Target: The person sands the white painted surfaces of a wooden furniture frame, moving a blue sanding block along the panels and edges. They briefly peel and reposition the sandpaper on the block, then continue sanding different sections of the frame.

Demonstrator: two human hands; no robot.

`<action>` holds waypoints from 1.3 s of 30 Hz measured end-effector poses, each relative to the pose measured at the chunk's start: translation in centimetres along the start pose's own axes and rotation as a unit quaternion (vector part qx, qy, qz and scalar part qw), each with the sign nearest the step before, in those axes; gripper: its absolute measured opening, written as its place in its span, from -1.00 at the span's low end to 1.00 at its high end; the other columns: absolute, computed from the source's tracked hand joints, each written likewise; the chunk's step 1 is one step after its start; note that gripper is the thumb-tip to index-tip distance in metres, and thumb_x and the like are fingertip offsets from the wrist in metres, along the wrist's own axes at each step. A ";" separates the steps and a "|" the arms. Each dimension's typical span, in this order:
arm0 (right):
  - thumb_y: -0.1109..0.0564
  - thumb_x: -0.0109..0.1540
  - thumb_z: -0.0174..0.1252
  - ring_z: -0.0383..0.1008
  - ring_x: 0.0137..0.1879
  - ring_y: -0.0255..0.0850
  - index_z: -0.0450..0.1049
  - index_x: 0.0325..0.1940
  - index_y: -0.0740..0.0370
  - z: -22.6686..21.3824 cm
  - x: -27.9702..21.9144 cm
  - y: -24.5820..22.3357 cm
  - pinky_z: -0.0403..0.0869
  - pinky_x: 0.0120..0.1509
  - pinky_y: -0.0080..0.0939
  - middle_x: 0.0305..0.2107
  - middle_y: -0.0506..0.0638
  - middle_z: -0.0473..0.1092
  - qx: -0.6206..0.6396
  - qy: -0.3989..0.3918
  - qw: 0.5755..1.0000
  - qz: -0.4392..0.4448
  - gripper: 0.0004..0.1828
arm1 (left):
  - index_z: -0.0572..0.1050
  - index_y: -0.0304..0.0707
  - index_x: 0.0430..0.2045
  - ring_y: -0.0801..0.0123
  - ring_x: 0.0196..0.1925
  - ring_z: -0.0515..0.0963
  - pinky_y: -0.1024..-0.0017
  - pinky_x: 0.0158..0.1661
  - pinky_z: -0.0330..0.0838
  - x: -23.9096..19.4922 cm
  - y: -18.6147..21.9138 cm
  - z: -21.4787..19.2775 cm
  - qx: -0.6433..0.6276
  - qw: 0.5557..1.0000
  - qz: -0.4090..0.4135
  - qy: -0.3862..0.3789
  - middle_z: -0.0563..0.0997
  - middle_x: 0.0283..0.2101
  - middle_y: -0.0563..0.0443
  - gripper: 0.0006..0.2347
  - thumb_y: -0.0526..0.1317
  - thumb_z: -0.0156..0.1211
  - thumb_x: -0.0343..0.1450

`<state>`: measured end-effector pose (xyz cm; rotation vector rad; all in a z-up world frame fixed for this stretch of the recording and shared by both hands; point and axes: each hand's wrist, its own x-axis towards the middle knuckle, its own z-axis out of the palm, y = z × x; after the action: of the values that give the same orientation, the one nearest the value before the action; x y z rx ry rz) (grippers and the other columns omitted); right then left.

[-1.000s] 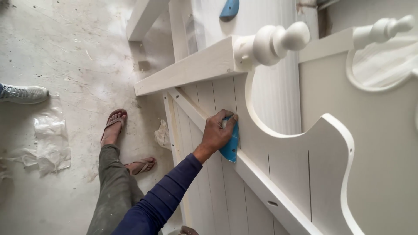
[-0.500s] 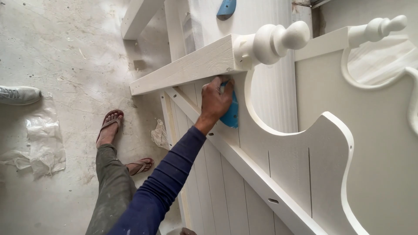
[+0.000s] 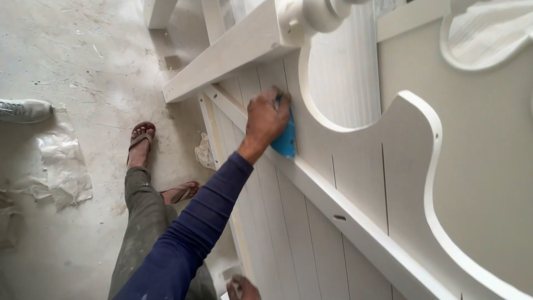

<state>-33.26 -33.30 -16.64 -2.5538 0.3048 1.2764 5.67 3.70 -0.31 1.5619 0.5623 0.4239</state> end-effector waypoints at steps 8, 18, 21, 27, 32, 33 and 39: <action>-0.03 0.24 0.22 0.59 0.00 -0.07 0.54 0.07 0.18 -10.6 -6.9 -18.1 0.52 0.13 -0.09 -0.10 0.06 0.57 0.019 0.086 0.988 -0.126 -0.62 | 0.61 -0.40 -0.23 0.17 -0.46 0.69 0.27 -0.25 0.63 -8.4 0.1 0.7 -0.025 0.978 -0.117 -0.170 0.68 -0.42 -0.21 -0.72 -0.11 0.08 0.47; -0.05 0.24 0.20 0.56 0.01 -0.13 0.52 0.11 0.14 -11.5 -7.0 -20.2 0.49 0.17 -0.12 -0.04 -0.06 0.57 -0.008 0.075 0.994 -0.073 -0.60 | 0.60 -0.30 -0.13 0.08 -0.28 0.72 0.17 -0.11 0.62 -4.2 -3.9 0.4 -0.044 0.981 -0.052 -0.184 0.69 -0.20 -0.21 -0.66 0.00 0.08 0.48; -0.03 0.24 0.20 0.57 0.00 -0.13 0.52 0.11 0.14 -11.2 -6.7 -19.5 0.49 0.19 -0.12 -0.04 -0.05 0.57 -0.019 0.068 0.996 -0.049 -0.61 | 0.60 -0.27 -0.11 0.04 -0.21 0.70 0.12 -0.11 0.60 -0.6 -4.6 -0.5 -0.051 0.985 0.007 -0.166 0.68 -0.14 -0.22 -0.67 0.00 0.08 0.50; -0.03 0.25 0.20 0.56 0.02 -0.12 0.53 0.10 0.15 -10.7 -6.4 -20.0 0.47 0.20 -0.13 -0.04 -0.04 0.56 -0.028 0.036 0.998 -0.034 -0.62 | 0.58 -0.23 -0.14 0.10 -0.29 0.74 0.18 -0.17 0.66 -0.6 -3.3 -1.5 -0.078 0.979 -0.009 -0.186 0.71 -0.20 -0.16 -0.70 0.00 0.06 0.49; -0.04 0.25 0.22 0.57 0.01 -0.10 0.53 0.08 0.17 -11.7 -6.3 -22.5 0.49 0.17 -0.11 -0.06 -0.02 0.57 -0.012 0.041 0.996 -0.077 -0.62 | 0.61 -0.21 -0.19 0.12 -0.34 0.74 0.21 -0.16 0.64 -4.3 -3.4 -0.8 -0.039 0.957 -0.012 -0.288 0.73 -0.26 -0.15 -0.74 -0.05 0.10 0.48; -0.04 0.24 0.22 0.57 0.00 -0.10 0.53 0.08 0.17 -12.0 -6.1 -23.1 0.50 0.16 -0.11 -0.07 -0.02 0.57 -0.010 0.042 0.995 -0.089 -0.62 | 0.62 -0.21 -0.19 0.10 -0.36 0.73 0.21 -0.16 0.63 -4.2 -3.2 -0.9 -0.013 0.946 -0.014 -0.325 0.72 -0.26 -0.15 -0.76 -0.07 0.12 0.47; -0.03 0.25 0.21 0.57 -0.02 -0.10 0.52 0.09 0.15 -12.1 -5.0 -23.1 0.49 0.15 -0.10 -0.07 -0.04 0.58 -0.023 0.039 0.993 -0.110 -0.62 | 0.66 -0.23 -0.27 0.13 -0.27 0.72 0.24 -0.12 0.60 -2.7 -4.5 -0.5 -0.009 0.929 0.023 -0.369 0.73 -0.26 -0.13 -0.74 -0.03 0.25 0.40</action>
<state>-20.14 -15.16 -2.33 -2.5954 0.0079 1.1167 2.76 2.61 -4.53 1.5776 -0.0654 -0.1404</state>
